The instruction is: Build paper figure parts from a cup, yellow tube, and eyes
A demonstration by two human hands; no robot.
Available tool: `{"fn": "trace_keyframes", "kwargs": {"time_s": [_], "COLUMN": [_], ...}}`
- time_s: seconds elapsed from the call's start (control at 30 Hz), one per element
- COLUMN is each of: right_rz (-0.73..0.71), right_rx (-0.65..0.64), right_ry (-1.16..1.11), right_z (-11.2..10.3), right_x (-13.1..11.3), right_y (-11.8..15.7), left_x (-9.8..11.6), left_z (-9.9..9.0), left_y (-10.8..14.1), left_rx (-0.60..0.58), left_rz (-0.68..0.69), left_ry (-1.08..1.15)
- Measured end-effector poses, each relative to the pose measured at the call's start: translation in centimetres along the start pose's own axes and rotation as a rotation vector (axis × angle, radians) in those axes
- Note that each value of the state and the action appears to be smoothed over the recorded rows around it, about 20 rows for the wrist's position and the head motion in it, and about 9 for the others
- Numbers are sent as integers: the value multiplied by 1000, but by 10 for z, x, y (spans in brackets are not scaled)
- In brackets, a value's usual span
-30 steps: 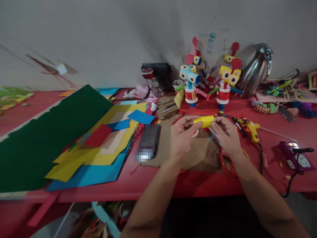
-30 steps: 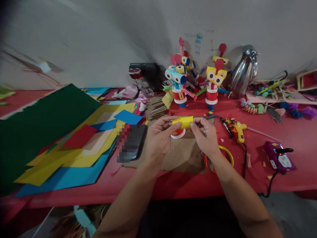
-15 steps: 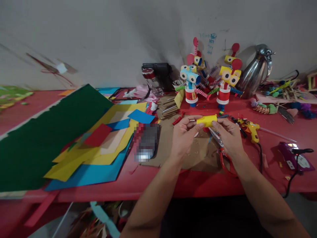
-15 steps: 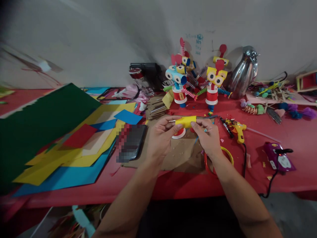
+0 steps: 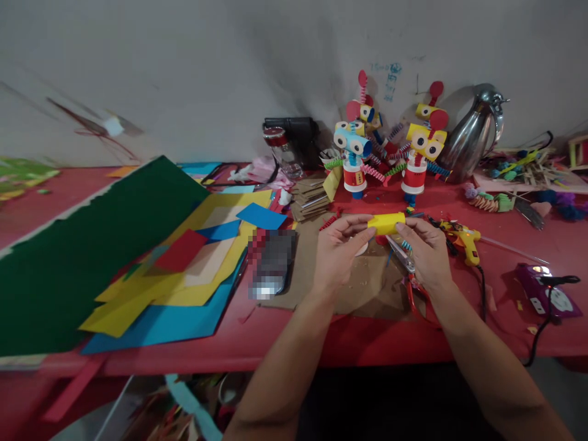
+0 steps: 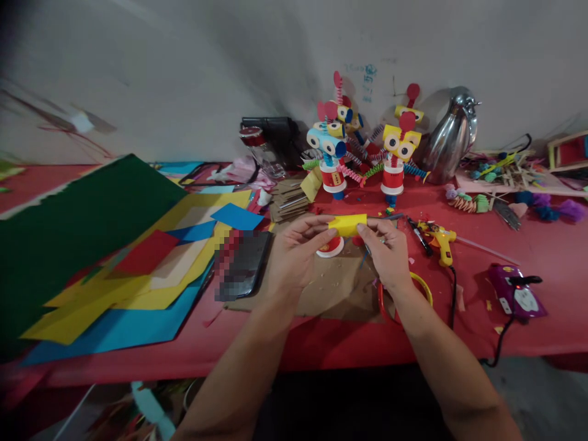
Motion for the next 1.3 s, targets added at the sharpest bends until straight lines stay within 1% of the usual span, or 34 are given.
{"fn": "trace_keyframes", "kwargs": {"time_s": [0.13, 0.27, 0.47, 0.6, 0.67, 0.73, 0.83, 0.9, 1.0, 1.13, 1.23, 1.3], "right_rz": [27, 32, -50, -99, -140, -213, -346, -387, -363, -329, -333, -341], "right_rx": [5, 25, 66, 56, 32, 27, 80, 137, 197, 185, 186, 199], "right_ry": [-58, -81, 28, 122, 173, 198, 165, 133, 127, 118, 95, 88], "right_z": [3, 4, -1, -1, 0, 0, -2, -5, -7, -5, -5, -6], "right_x": [-1, -2, -14, -23, -27, -31, -37, -39, -38, -33, -32, -34], "right_y": [1, 1, 3, 4, 4, 6, 10, 14, 17, 16, 17, 17], "left_x": [1, 2, -1, -5, -6, -5, -5, -4, -5, -7, -7, -6], "left_z": [0, -1, 2, 1, -2, -5, -12, -17, -23, -27, -26, -23], "left_y": [0, -1, 0, 0, -1, -4, -9, -11, -14, -15, -14, -13], "left_rx": [9, 1, -39, 17, 44, 48, 60, 73, 65, 51, 43, 37], "left_rz": [-45, -42, 19, 18, 1, -32, -98, -161, -265, -344, -320, -249], "left_ry": [15, 26, 33, 42, 64, 101, 184, 239, 301, 351, 332, 298]}}
Point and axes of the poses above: each hand's wrist, its own y-axis away from the middle knuckle, its own z-axis out of the palm, x = y × z, the point moved 2 cm from there along -y, towards the middle knuckle, and after that the axes turned 14 degrees about y, right-handed, at the moved point
